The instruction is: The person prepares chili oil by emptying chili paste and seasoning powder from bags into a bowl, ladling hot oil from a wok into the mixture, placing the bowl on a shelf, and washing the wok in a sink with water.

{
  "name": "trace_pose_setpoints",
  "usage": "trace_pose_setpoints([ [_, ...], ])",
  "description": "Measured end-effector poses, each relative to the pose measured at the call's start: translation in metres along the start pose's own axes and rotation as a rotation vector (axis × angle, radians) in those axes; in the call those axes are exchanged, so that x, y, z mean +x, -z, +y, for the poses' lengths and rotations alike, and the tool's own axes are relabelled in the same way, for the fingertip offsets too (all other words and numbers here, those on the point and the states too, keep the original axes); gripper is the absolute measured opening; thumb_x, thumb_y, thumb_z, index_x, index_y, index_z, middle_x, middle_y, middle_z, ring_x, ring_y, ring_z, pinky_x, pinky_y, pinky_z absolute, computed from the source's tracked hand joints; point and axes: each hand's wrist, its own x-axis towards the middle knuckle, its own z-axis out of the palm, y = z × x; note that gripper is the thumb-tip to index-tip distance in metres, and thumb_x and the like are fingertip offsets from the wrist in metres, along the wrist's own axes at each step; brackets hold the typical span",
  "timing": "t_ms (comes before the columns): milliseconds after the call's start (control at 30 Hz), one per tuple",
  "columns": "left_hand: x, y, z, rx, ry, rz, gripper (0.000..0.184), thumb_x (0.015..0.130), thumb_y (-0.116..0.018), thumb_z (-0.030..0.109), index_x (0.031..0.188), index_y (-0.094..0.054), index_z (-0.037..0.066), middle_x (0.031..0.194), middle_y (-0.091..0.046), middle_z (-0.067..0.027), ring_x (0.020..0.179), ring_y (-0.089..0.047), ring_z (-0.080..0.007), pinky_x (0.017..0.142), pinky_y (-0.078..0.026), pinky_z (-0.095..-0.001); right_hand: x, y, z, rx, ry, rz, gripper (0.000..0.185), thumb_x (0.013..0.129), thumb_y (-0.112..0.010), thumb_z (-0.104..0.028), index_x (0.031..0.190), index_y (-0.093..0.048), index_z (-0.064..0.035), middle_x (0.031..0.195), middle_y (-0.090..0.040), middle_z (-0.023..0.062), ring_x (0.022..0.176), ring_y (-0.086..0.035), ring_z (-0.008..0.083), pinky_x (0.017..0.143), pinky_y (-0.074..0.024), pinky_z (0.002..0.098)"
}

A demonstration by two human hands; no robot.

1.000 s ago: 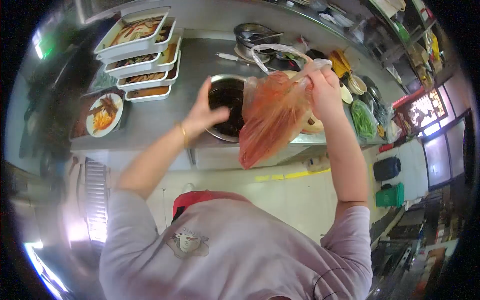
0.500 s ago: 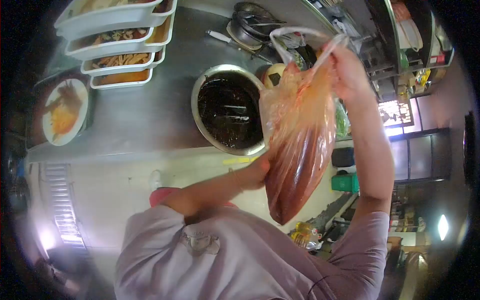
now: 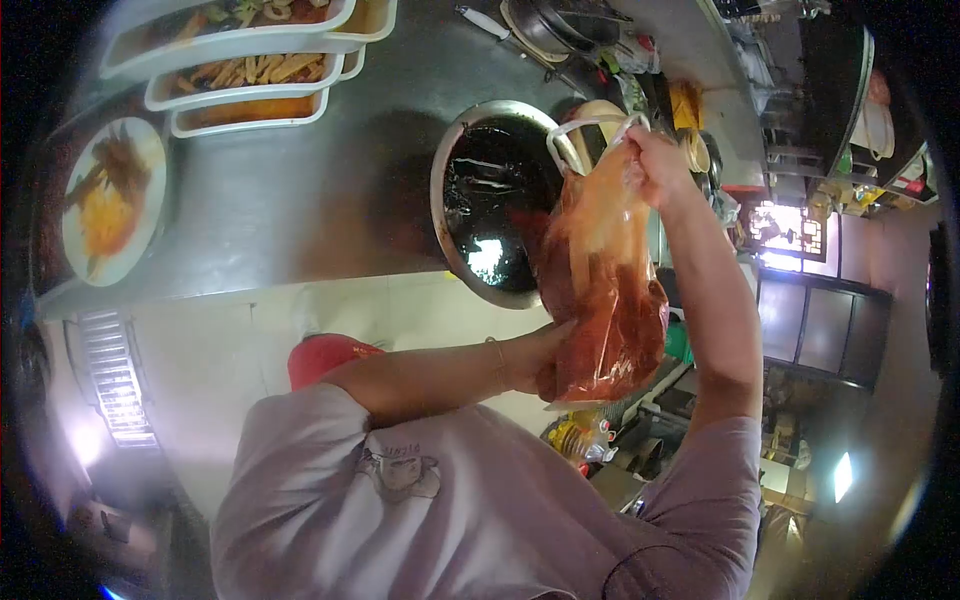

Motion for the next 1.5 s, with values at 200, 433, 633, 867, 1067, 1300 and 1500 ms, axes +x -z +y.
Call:
trace_pose_setpoints([
  [200,0.001,-0.008,0.008,0.079,-0.023,0.049,0.061,0.085,-0.053,0.051,0.133,-0.033,0.019,0.126,-0.049,-0.0031,0.113,-0.051,-0.0188,0.096,-0.043,-0.0381,0.005,0.0,0.004,0.013,0.013,0.031,0.01,0.086,-0.052,-0.011,0.08,-0.056,-0.0053,0.067,-0.05,0.0023,0.055,-0.046,0.0143,0.049,-0.0399,0.0277],
  [433,-0.016,-0.024,0.03,0.341,-0.08,0.031,0.067,0.08,-0.068,0.032,0.134,-0.033,0.011,0.127,-0.047,-0.0061,0.117,-0.046,-0.0192,0.102,-0.036,-0.0365,-0.007,0.03,-0.004,0.108,0.122,-0.006,0.009,0.087,-0.049,-0.013,0.081,-0.055,-0.009,0.066,-0.049,-0.0005,0.054,-0.045,0.0081,0.046,-0.0376,0.0225],
  [633,-0.008,-0.011,0.035,0.67,-0.072,0.059,0.072,0.078,-0.07,0.033,0.136,-0.033,0.011,0.131,-0.045,-0.0075,0.121,-0.042,-0.0234,0.105,-0.031,-0.0394,-0.073,0.081,-0.011,0.277,0.202,0.0,0.012,0.088,-0.047,-0.017,0.081,-0.053,-0.0113,0.065,-0.048,-0.0033,0.056,-0.046,0.0071,0.046,-0.0364,0.0218],
  [867,-0.009,-0.007,0.045,0.251,-0.092,0.325,0.068,0.085,-0.061,0.024,0.141,-0.023,0.015,0.137,-0.037,-0.0054,0.126,-0.035,-0.0224,0.105,-0.03,-0.0405,-0.15,0.093,-0.02,0.466,0.438,0.145,0.013,0.086,-0.049,-0.014,0.092,-0.056,-0.0043,0.074,-0.051,-0.0012,0.06,-0.048,0.0074,0.051,-0.0389,0.0211],
  [1067,-0.028,-0.041,0.037,1.39,-0.819,0.899,0.054,0.084,-0.061,0.018,0.13,-0.036,0.003,0.126,-0.045,-0.0084,0.114,-0.045,-0.0222,0.097,-0.036,-0.0354,-0.185,0.111,-0.01,0.434,0.61,-0.108,0.022,0.085,-0.051,-0.01,0.105,-0.054,-0.0027,0.081,-0.052,-0.002,0.064,-0.049,0.0062,0.052,-0.0401,0.0203],
  [1300,0.038,-0.187,0.04,1.812,-0.77,0.283,0.035,0.087,-0.057,0.022,0.113,-0.05,0.001,0.107,-0.056,-0.0087,0.098,-0.053,-0.017,0.089,-0.04,-0.0303,-0.195,0.073,-0.027,0.461,0.754,-0.167,0.049,0.083,-0.054,-0.001,0.13,-0.041,-0.0096,0.083,-0.051,-0.0011,0.061,-0.046,0.0046,0.05,-0.0369,0.0196],
  [1500,0.102,-0.263,0.049,1.261,-0.518,0.537,0.034,0.09,-0.047,0.037,0.105,-0.051,0.007,0.114,-0.055,-0.0109,0.1,-0.054,-0.0197,0.089,-0.04,-0.0323,-0.182,0.09,-0.036,0.262,1.022,-0.215,0.066,0.078,-0.059,0.001,0.136,-0.03,-0.0096,0.08,-0.053,0.0004,0.069,-0.051,0.0069,0.055,-0.0392,0.0205],
])
